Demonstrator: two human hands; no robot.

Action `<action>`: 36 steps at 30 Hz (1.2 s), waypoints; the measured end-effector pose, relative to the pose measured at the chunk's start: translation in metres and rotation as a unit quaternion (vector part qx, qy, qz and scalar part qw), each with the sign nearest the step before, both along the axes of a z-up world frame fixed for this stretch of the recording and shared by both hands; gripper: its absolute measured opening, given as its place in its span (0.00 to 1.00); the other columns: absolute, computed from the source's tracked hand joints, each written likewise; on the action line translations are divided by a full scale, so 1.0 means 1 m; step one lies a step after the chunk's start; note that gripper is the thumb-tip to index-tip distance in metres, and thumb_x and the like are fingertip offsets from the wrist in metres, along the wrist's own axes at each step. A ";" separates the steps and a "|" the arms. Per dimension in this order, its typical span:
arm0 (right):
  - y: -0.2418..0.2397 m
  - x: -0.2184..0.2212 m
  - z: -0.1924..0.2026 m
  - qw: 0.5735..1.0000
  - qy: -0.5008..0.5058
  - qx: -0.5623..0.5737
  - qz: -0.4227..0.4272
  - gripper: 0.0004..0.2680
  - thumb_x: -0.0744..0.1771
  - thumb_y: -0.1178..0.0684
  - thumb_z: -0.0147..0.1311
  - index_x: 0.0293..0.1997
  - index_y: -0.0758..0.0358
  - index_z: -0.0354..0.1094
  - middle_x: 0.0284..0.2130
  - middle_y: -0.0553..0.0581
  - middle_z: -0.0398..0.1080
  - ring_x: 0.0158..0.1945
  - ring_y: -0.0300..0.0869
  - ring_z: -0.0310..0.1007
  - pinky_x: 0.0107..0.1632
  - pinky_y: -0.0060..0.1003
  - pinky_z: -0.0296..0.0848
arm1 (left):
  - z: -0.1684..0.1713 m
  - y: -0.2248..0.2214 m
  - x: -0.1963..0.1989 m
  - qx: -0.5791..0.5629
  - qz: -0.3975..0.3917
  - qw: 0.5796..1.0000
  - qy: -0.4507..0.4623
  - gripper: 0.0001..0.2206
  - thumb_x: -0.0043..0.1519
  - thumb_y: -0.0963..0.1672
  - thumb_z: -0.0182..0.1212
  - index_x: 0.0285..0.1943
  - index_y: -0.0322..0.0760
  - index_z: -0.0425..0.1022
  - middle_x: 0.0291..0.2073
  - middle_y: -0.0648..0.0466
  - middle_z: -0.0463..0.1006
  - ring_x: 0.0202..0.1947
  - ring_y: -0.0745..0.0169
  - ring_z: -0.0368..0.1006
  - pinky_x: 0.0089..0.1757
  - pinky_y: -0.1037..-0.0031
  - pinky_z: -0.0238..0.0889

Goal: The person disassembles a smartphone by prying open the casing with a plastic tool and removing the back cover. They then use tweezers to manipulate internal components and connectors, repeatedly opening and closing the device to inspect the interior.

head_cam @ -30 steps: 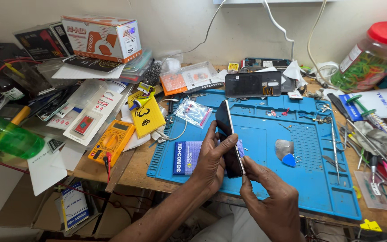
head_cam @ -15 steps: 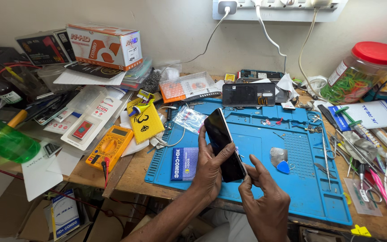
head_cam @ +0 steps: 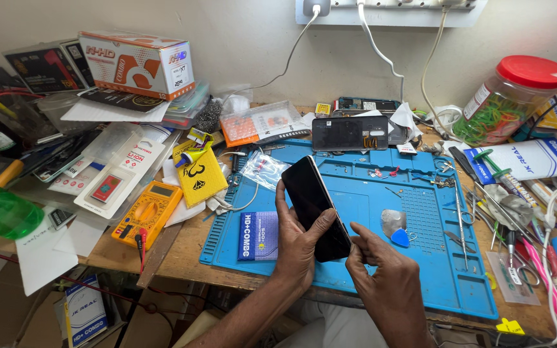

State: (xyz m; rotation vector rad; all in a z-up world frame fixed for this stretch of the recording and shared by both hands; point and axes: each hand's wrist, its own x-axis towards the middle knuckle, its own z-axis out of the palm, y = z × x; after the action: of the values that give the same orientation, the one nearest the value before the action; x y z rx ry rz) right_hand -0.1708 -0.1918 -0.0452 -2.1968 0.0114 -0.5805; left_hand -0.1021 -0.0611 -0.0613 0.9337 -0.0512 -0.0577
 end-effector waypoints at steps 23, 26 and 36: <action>0.011 0.004 0.027 0.983 0.071 -0.168 -0.017 0.22 0.64 0.56 0.58 0.67 0.59 0.64 0.25 0.58 0.77 0.29 0.47 0.80 0.34 0.45 0.78 | 0.000 0.002 -0.003 0.009 -0.007 0.999 -0.031 0.43 0.56 0.41 0.69 0.79 0.37 0.44 0.58 0.51 0.70 0.59 0.64 0.70 0.58 0.66 0.68; 0.012 0.003 0.032 0.987 0.083 -0.134 -0.009 0.22 0.63 0.57 0.59 0.66 0.59 0.64 0.29 0.58 0.78 0.29 0.46 0.82 0.34 0.44 0.79 | 0.001 0.002 0.001 -0.020 -0.007 0.999 0.034 0.40 0.54 0.42 0.70 0.74 0.39 0.48 0.53 0.51 0.71 0.55 0.61 0.71 0.56 0.64 0.68; 0.017 0.006 0.035 0.992 0.095 -0.079 -0.016 0.20 0.62 0.56 0.64 0.62 0.56 0.68 0.29 0.58 0.80 0.32 0.44 0.84 0.36 0.40 0.82 | -0.003 0.008 0.007 -0.027 -0.026 0.996 0.083 0.40 0.51 0.44 0.72 0.70 0.40 0.49 0.49 0.49 0.72 0.53 0.60 0.71 0.56 0.61 0.67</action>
State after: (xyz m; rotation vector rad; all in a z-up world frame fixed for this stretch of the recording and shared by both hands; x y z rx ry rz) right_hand -0.1646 -0.1750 -0.0106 -2.4029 0.1040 -0.3994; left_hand -0.0951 -0.0532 -0.0641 0.8696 0.0776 -0.1813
